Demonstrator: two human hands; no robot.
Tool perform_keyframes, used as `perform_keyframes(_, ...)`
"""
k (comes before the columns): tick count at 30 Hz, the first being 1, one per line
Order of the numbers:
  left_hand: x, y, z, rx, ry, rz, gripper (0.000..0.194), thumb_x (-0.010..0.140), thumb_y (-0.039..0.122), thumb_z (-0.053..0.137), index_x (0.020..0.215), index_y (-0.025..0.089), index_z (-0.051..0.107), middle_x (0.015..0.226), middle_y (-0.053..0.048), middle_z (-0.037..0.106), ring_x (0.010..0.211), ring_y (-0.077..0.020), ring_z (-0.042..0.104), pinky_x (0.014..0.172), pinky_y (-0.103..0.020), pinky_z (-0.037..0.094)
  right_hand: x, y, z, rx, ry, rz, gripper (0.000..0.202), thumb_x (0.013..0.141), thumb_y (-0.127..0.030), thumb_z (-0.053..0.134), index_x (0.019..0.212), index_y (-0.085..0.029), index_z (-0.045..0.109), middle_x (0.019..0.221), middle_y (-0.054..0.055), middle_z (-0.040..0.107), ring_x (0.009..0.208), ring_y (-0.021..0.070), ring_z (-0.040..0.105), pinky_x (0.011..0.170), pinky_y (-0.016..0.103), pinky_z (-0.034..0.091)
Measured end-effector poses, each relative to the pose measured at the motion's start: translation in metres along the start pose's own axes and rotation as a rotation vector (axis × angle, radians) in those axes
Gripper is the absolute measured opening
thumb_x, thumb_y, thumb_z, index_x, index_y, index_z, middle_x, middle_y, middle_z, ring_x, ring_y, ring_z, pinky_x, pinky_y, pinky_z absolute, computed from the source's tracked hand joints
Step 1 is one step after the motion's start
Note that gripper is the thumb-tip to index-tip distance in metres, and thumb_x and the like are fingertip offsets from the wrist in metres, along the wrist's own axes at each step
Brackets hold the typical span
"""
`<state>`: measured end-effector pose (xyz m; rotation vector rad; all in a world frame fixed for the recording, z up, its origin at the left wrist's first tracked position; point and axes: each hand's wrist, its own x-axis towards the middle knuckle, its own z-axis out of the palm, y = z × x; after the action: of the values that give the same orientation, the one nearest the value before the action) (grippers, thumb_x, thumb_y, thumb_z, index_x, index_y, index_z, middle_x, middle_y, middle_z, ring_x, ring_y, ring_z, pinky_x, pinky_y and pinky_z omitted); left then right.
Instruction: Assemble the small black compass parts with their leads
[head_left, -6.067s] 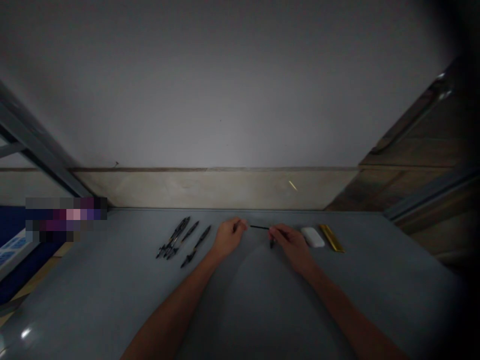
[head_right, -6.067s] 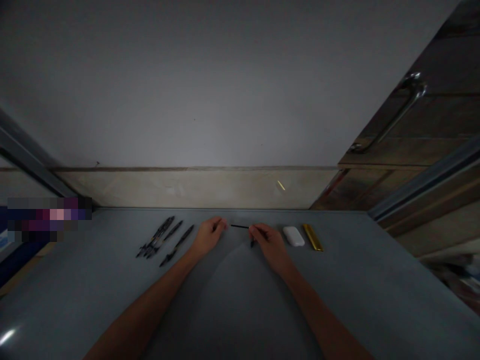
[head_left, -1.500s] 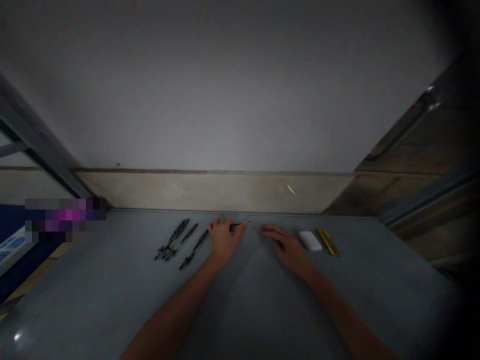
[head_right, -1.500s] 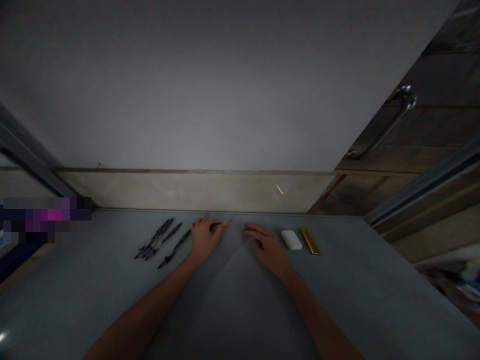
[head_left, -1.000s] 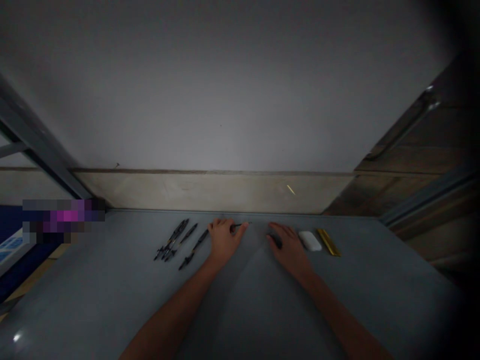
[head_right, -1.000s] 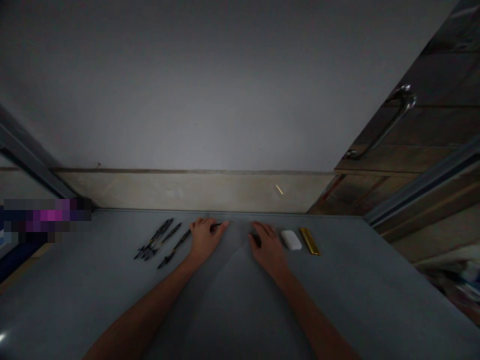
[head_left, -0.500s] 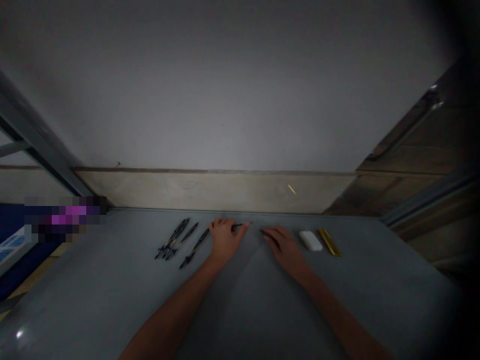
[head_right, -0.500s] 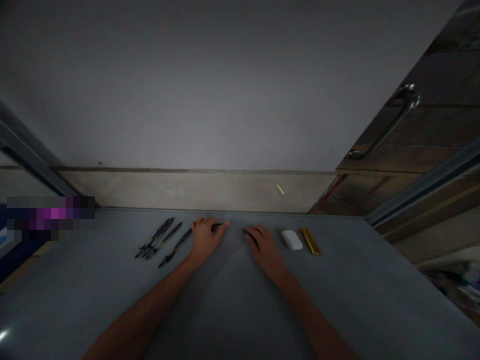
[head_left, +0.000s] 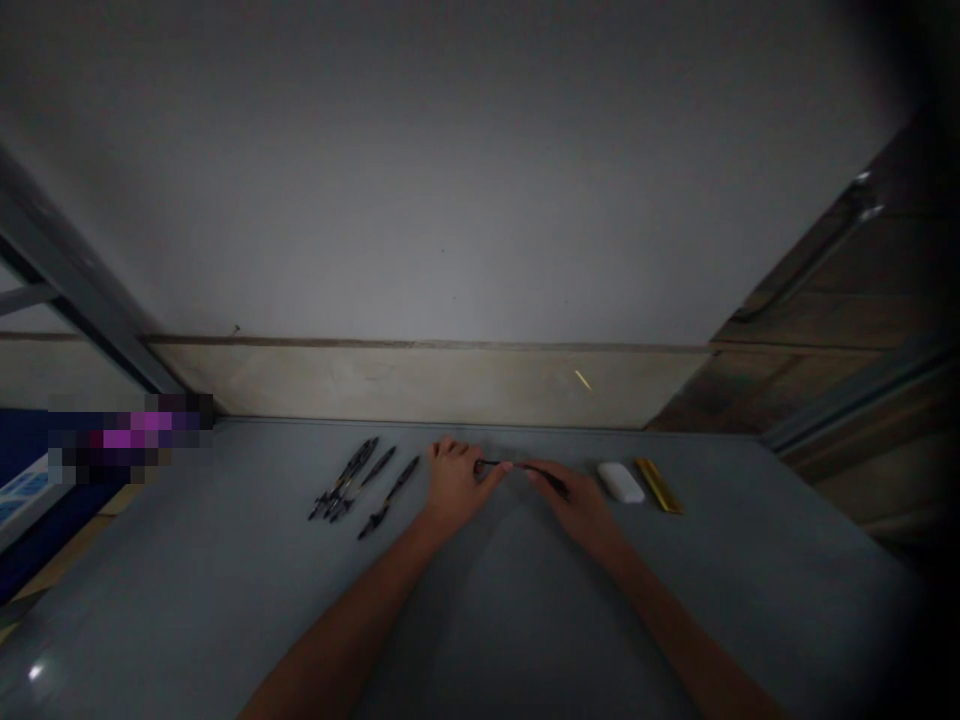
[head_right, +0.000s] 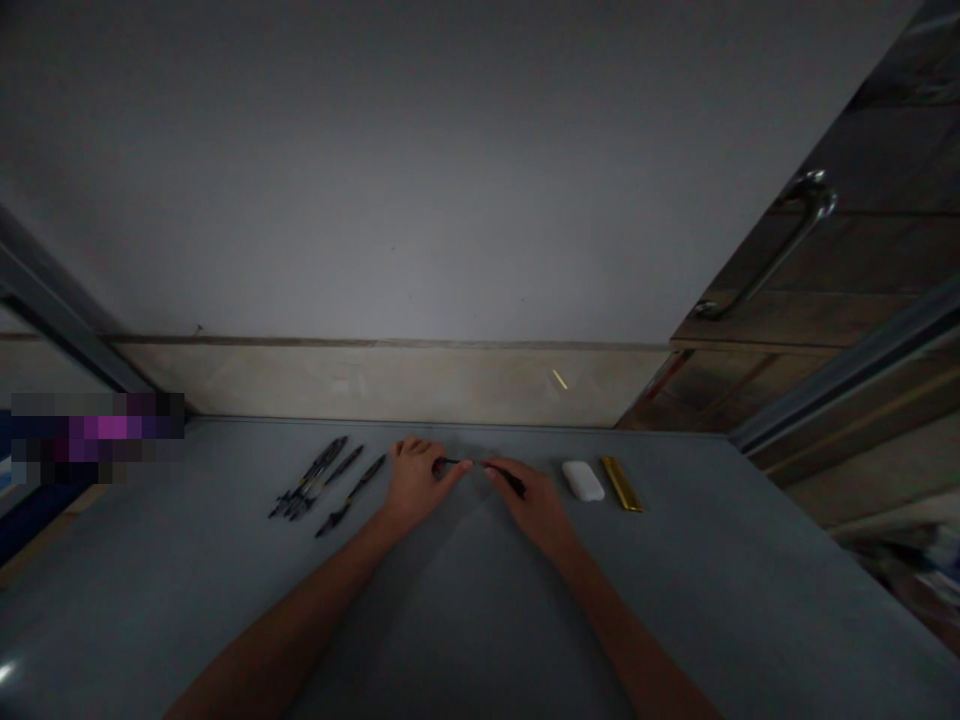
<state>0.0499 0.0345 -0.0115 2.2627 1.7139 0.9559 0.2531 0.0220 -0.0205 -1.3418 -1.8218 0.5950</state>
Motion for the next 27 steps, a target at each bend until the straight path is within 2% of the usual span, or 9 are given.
perform_keyframes(4,-0.0009,0.0007,0.0002,0.009,-0.015,0.061,0.049,0.086,0.065,0.053,0.068,0.021,0.064,0.075,-0.005,0.068,0.092,-0.0241,0.055,0.082,-0.039,0.032,-0.0006,-0.0034,-0.0011,0.023,-0.003,-0.030,0.024,0.089,-0.040,0.057,0.100,-0.026,0.073,0.100,0.005,0.075,0.093,0.0257,0.071,0.087,0.045,0.057)
perform_keyframes(10,-0.0011,0.0012,0.0006,0.037,-0.045,0.057,0.050,0.086,0.067,0.050,0.071,0.022,0.066,0.076,-0.007,0.068,0.094,-0.0260,0.055,0.084,-0.041,0.033,-0.0014,-0.0050,-0.0026,0.033,0.006,-0.035,0.025,0.089,-0.039,0.057,0.101,-0.025,0.073,0.099,0.006,0.075,0.091,0.0248,0.071,0.086,0.043,0.057)
perform_keyframes(15,-0.0027,0.0013,0.0018,0.046,-0.064,0.128,0.047,0.085,0.065,0.053,0.076,0.021,0.068,0.082,-0.008,0.069,0.096,-0.0269,0.055,0.085,-0.042,0.033,-0.0015,-0.0083,-0.0017,0.051,-0.080,-0.056,0.026,0.090,-0.039,0.057,0.105,-0.025,0.073,0.101,0.005,0.075,0.093,0.0240,0.071,0.085,0.041,0.057)
perform_keyframes(24,-0.0031,0.0019,-0.0004,0.053,-0.038,0.077,0.050,0.087,0.066,0.049,0.073,0.021,0.066,0.080,-0.008,0.068,0.095,-0.0262,0.055,0.084,-0.041,0.033,-0.0018,-0.0089,-0.0018,0.044,-0.072,-0.047,0.024,0.090,-0.036,0.056,0.104,-0.026,0.073,0.102,0.004,0.075,0.095,0.0239,0.071,0.088,0.042,0.057)
perform_keyframes(27,-0.0028,0.0019,-0.0002,0.062,-0.019,0.032,0.050,0.087,0.065,0.049,0.071,0.022,0.066,0.078,-0.008,0.068,0.094,-0.0266,0.055,0.084,-0.042,0.032,-0.0016,-0.0060,-0.0014,0.029,-0.035,-0.050,0.024,0.090,-0.036,0.056,0.104,-0.027,0.073,0.102,0.004,0.075,0.095,0.0247,0.071,0.089,0.043,0.057)
